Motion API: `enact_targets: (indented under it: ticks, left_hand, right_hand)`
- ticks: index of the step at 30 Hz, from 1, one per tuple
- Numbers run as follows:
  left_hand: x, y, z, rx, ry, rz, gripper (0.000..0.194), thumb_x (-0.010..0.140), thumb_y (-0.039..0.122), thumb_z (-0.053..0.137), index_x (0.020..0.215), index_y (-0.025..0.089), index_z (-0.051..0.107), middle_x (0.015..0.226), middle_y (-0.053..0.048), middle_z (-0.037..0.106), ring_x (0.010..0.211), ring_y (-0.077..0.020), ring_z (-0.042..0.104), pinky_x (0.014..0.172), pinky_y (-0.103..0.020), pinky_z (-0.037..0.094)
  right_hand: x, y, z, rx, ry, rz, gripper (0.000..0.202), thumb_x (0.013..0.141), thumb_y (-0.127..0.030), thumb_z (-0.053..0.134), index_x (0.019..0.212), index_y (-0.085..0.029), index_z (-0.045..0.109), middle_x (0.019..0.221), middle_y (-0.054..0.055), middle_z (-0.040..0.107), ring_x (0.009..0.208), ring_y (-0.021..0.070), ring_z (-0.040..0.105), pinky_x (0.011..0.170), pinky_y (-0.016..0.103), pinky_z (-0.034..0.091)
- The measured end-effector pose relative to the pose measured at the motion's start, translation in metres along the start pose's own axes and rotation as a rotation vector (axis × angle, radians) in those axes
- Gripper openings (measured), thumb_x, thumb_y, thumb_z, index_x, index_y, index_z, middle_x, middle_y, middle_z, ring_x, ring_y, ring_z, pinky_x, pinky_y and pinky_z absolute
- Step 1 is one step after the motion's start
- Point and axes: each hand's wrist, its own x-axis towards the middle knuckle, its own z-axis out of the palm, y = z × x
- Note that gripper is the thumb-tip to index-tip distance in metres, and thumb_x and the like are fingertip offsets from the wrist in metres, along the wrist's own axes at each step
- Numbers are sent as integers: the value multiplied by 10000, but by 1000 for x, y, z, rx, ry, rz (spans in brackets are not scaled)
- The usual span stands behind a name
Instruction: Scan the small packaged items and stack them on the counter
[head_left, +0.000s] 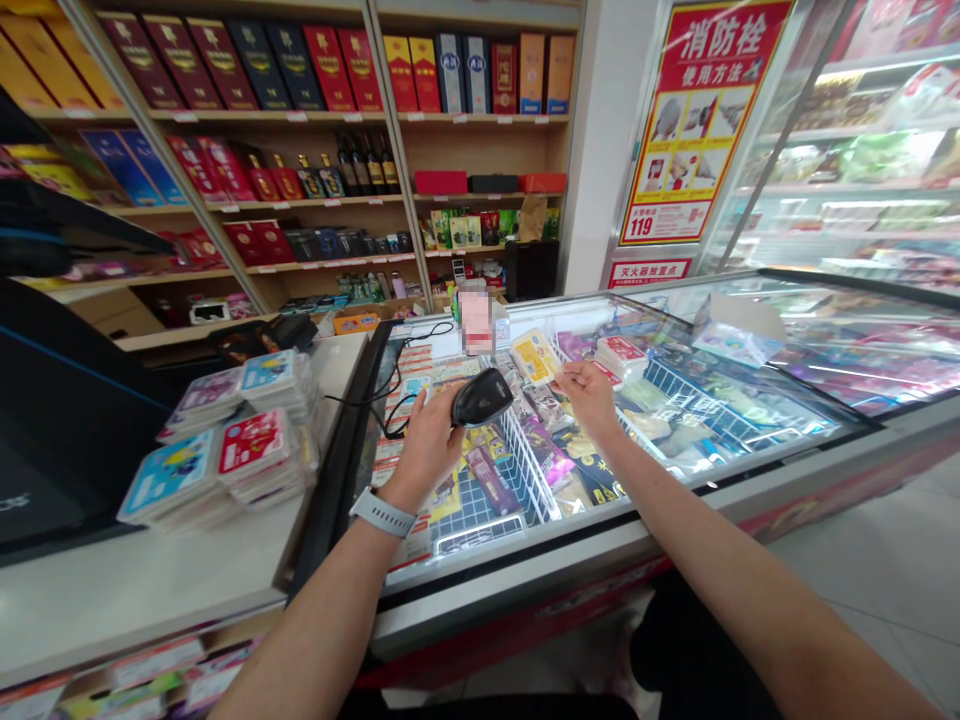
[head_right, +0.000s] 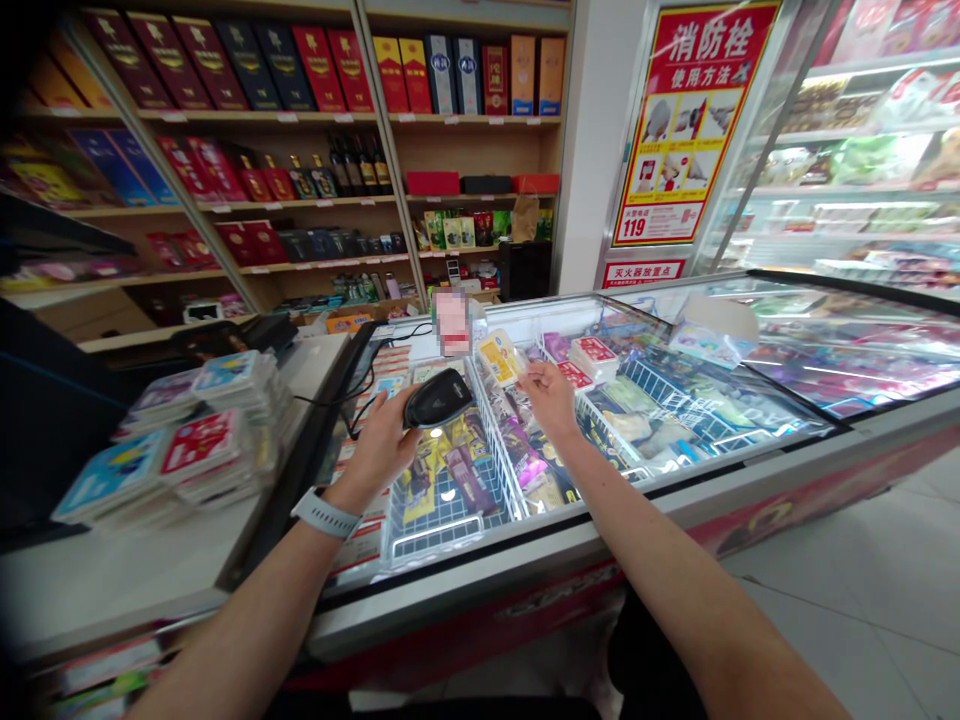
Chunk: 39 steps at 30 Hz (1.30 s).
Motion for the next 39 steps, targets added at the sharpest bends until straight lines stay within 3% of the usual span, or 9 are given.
enact_targets:
  ticks: [25,29,34,39]
  left_hand:
    - [0,3,0,33,12,-25,526,862,108,511,1379,202,523,1417,-132,651,1362,-294,580,1241,-573,321]
    - [1,3,-1,33,26,-6,532,850,86,524,1372,189,530,1403,-139,656,1350,-306,588,1215,-557,373]
    - [0,-2,1,-8,68,72,559,811,37,540,1353,172,534,1367,-133,671,1286,-282,632,1115,-454,507]
    - [0,-3,3,-3,101,72,576,797,23,546,1352,176,524,1331,-122,686,1241,-276,658,1087,-438,533]
  right_hand:
    - [1,0,-1,-11,9,7,460,662,-547,804,920,-228,594,790,5,716,716,205,736,829,440,641]
    - [1,-1,-1,-5,9,10,451,658,-532,810,913,-228,596,799,12,725,720,208,738,824,435,642]
    - [2,1,-1,12,12,4,471,649,-544,820,923,-222,613,777,10,727,732,220,744,807,432,641]
    - [2,1,-1,25,19,-1,467,634,-537,840,907,-228,621,762,2,728,720,219,741,787,424,642]
